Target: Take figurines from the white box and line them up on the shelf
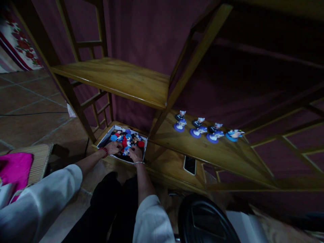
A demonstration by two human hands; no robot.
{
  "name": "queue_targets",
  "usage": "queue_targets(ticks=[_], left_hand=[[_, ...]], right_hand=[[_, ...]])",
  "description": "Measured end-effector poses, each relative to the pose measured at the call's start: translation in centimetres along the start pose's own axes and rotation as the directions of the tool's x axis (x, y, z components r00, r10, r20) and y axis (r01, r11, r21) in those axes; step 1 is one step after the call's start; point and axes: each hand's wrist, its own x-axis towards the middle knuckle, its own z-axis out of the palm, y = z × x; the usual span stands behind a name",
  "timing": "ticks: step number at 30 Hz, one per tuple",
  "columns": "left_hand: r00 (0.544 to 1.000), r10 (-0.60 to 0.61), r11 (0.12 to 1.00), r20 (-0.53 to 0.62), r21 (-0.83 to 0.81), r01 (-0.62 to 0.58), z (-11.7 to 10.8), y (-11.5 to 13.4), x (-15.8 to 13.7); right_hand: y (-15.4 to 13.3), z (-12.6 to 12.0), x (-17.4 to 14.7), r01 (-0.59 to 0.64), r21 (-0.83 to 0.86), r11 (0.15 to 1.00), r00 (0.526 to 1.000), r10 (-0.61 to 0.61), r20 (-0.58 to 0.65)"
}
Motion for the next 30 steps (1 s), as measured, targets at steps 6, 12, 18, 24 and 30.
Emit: queue_targets(ticks=[6, 12, 18, 24, 30], left_hand=[[0.998, -0.047, 0.998, -0.040, 0.049, 0.049, -0.5, 0.8, -0.3], [0.981, -0.130, 0.982, -0.145, 0.114, 0.148, -0.4, 0.8, -0.2], [0.947, -0.201, 0.965, -0.253, 0.114, 0.235, -0.4, 0.7, -0.2], [0.873, -0.313, 0.936, -0.373, 0.036, 0.351, -0.3, 0.9, -0.1], [0.855, -0.423, 0.905, -0.300, -0.088, 0.417, -0.5, 0.5, 0.8]], right_hand=[[-0.7, -0.6, -0.2, 0.046, 0.122, 0.991, 0.997, -0.038, -0.074], [-1.6, -1.0, -0.7, 0.031, 0.223, 0.974, 0.996, -0.010, -0.092], [-1.3, -1.2, -0.6, 0.045, 0.135, 0.990, 0.992, -0.029, -0.123], [-1.2, -1.5, -0.5, 0.013, -0.039, 0.999, 0.986, -0.019, -0.168], [-0.8, -1.4, -0.2, -0.007, -0.057, 0.998, 0.987, -0.002, -0.161]])
